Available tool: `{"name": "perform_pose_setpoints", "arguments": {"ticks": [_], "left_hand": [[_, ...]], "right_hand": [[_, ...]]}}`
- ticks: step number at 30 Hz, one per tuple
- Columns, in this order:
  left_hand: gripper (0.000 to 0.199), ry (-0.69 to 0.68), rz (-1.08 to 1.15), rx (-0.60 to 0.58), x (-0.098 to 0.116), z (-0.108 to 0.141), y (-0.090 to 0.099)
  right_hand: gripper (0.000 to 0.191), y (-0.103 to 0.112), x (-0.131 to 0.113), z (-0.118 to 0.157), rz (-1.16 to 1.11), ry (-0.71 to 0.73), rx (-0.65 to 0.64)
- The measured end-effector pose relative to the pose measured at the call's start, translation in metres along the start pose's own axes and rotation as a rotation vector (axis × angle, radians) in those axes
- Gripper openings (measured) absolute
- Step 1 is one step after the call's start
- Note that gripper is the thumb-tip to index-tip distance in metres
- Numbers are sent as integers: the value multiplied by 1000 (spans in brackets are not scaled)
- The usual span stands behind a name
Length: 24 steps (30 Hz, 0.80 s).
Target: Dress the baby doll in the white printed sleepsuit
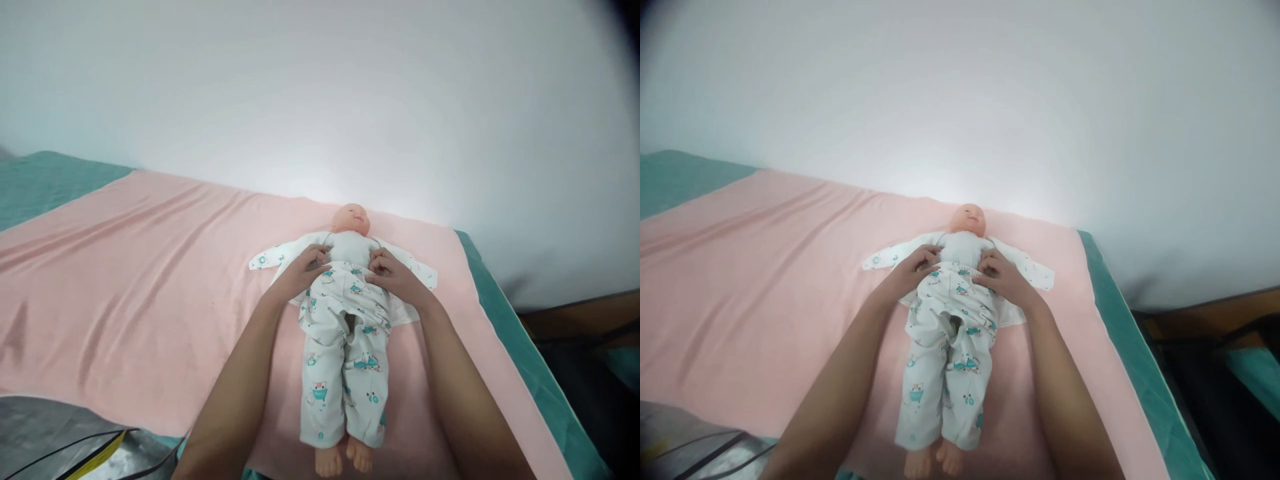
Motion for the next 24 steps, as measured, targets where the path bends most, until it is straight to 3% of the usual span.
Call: {"name": "perform_pose_setpoints", "arguments": {"ticks": [3, 6, 9, 13, 17, 24], "left_hand": [[18, 31, -55, -4, 6, -5, 4], [21, 100, -212, 71, 9, -25, 2], [16, 127, -361, 166, 4, -54, -5], [21, 183, -508, 189, -7, -75, -16], [29, 207, -693, 171, -14, -71, -19], [18, 150, -795, 238, -24, -32, -14]], "right_hand": [[33, 5, -1, -6, 80, -8, -3], [32, 7, 7, -21, 116, -99, 132], [32, 2, 28, -39, -37, -209, 254], [33, -10, 54, -43, -143, -359, 422], [35, -16, 54, -32, 65, -344, 536], [23, -22, 44, -7, 218, -142, 534]]}}
Point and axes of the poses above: each hand's wrist, its own z-axis away from the middle knuckle, its own y-axis out of the back of the hand, x = y × z, the point moved 1 cm from there along -z, towards the middle knuckle, and after that the axes turned 5 degrees about z, right-handed, at the moved point
